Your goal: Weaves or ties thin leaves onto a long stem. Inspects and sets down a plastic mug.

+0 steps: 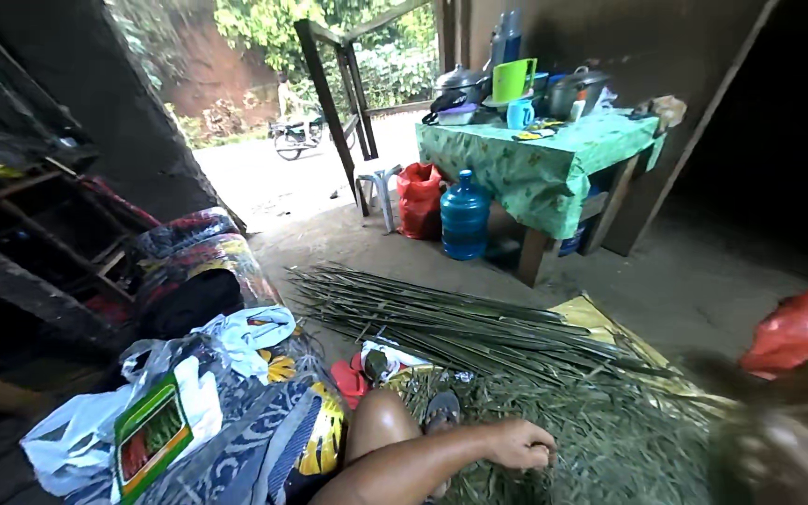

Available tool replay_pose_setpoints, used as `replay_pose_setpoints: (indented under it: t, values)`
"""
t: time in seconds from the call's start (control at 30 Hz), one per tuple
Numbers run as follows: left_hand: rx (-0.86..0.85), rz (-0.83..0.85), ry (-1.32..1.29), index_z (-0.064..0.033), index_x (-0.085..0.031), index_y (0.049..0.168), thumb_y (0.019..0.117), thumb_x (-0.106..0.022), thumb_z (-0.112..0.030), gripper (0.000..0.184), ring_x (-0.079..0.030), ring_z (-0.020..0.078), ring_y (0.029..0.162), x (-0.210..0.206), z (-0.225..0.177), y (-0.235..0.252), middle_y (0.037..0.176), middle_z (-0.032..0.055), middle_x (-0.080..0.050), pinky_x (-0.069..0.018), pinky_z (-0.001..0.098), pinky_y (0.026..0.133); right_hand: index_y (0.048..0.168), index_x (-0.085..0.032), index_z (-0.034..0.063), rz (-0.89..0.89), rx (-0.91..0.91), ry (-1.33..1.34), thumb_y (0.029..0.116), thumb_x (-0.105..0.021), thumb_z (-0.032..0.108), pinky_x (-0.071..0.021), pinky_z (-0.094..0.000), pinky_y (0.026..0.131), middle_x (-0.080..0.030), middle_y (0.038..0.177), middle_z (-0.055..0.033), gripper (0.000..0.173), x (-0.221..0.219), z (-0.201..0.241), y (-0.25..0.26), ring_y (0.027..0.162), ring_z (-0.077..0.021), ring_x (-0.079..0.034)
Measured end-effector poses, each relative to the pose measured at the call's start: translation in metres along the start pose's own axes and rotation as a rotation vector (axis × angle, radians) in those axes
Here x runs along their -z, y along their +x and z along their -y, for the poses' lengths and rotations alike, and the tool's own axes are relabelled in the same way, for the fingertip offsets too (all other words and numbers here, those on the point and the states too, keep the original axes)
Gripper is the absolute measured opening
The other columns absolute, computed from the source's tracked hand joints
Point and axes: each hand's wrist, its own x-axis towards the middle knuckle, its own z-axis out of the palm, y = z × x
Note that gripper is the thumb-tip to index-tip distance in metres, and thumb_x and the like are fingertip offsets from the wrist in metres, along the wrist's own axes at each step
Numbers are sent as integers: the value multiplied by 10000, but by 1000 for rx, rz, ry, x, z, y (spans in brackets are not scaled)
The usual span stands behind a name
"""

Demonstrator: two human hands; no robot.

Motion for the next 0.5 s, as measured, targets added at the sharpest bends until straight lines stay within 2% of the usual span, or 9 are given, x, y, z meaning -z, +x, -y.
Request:
replay_pose_setpoints:
  t: [0.07,0.13,0.27,0.43,0.5]
  values:
    - [-3,-27,-77,58,-661,1194,1066,-432,-100,306,-639,240,756,-2,-7,3,989,198,-690,-543,411,720,1355,-534,84,89,-84,7,1076,-477,163,-581,-246,577,-683,802,77,296,-23,-15,-4,620,-58,-648]
    - [-16,-54,-139,54,-666,1187,1069,-416,-108,321,-582,187,656,-3,-11,2,899,168,-666,-519,359,638,1297,-577,75,65,-88,49,1068,-468,130,-563,-242,528,-676,744,56,260,-30,-21,-3,566,-66,-626]
    - [16,-51,-223,19,-665,1241,1083,-401,-145,348,-571,146,631,-5,-19,-5,858,124,-653,-519,317,620,1352,-555,79,-15,-65,80,1078,-447,154,-523,-215,471,-649,727,48,304,-17,-17,2,519,-52,-583]
    - [57,-75,-369,-15,-650,1272,1091,-385,-180,361,-546,105,597,-13,-29,1,800,57,-617,-502,278,585,1287,-617,49,197,-109,59,1047,-479,154,-539,-245,480,-668,719,-6,296,-39,-37,-13,519,-84,-596]
    - [74,-109,-419,-8,-642,1284,1096,-380,-173,362,-552,89,587,-12,-37,2,812,51,-647,-498,264,569,1267,-620,35,236,-122,37,1038,-481,158,-539,-251,496,-657,723,-12,295,-52,-40,-15,530,-93,-594]
